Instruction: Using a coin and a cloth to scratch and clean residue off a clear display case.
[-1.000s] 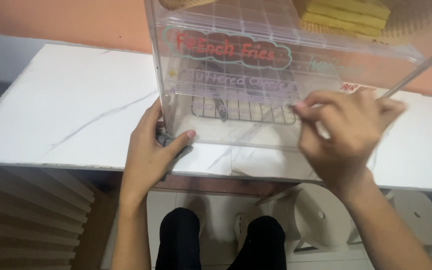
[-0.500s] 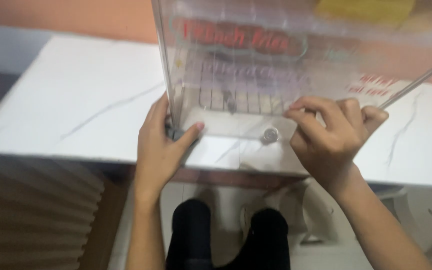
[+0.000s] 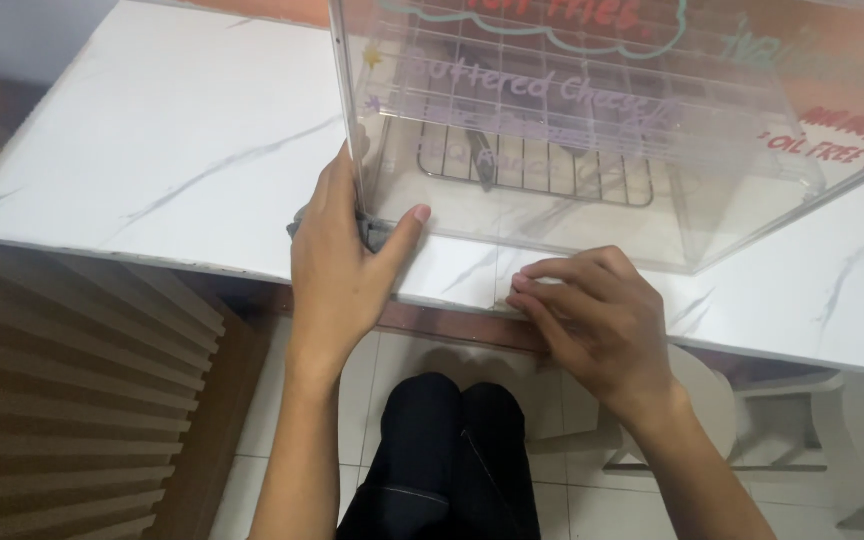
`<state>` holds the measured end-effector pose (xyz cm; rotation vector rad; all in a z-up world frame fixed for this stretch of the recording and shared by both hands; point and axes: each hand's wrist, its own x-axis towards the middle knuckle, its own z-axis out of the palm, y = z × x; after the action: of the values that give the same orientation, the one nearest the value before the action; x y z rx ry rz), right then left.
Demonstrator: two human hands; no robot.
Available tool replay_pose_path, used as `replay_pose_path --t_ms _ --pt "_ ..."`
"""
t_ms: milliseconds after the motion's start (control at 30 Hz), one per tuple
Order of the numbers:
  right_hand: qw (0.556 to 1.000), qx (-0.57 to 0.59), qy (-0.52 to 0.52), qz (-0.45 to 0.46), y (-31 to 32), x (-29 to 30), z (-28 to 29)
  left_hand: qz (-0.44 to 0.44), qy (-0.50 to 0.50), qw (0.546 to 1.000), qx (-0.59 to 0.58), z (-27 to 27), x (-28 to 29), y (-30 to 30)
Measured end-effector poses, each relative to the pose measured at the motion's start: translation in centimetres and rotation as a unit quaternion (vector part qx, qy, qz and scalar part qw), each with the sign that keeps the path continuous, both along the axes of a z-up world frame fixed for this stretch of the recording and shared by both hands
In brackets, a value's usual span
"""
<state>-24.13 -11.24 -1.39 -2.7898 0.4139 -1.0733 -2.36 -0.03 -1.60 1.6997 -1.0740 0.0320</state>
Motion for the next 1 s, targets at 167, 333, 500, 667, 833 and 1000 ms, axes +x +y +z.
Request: replay_pose_path --t_ms 167,333,500,667,833,1000 --pt "0.999 0.033 0.022 0.03 0.2 -0.2 1.2 -0.001 -0.024 1.0 -0.018 -0.3 -0.1 0.3" --pt "0.982 0.187 0.027 0.008 0.1 -0.5 2.2 -0.006 -0.005 1.0 -0.014 0.3 -0.3 0.4" --pt "0.975 0.22 -0.017 -0.002 0.1 -1.1 1.1 -0.019 -0.019 0.999 -0.021 0.2 -0.1 0.5" --pt "0.978 0.199 -0.066 0.0 0.4 -1.1 1.3 0.073 -0.164 0.983 -0.041 -2.4 -0.3 0.2" --pt "0.963 0.246 -0.104 -0.045 0.5 -0.9 1.4 0.207 -0.177 0.962 0.025 -5.3 -3.4 2.7" --pt "0.963 0.241 -0.118 -0.039 0.4 -1.2 0.8 0.127 -0.104 0.984 -0.073 -2.5 -2.6 4.4"
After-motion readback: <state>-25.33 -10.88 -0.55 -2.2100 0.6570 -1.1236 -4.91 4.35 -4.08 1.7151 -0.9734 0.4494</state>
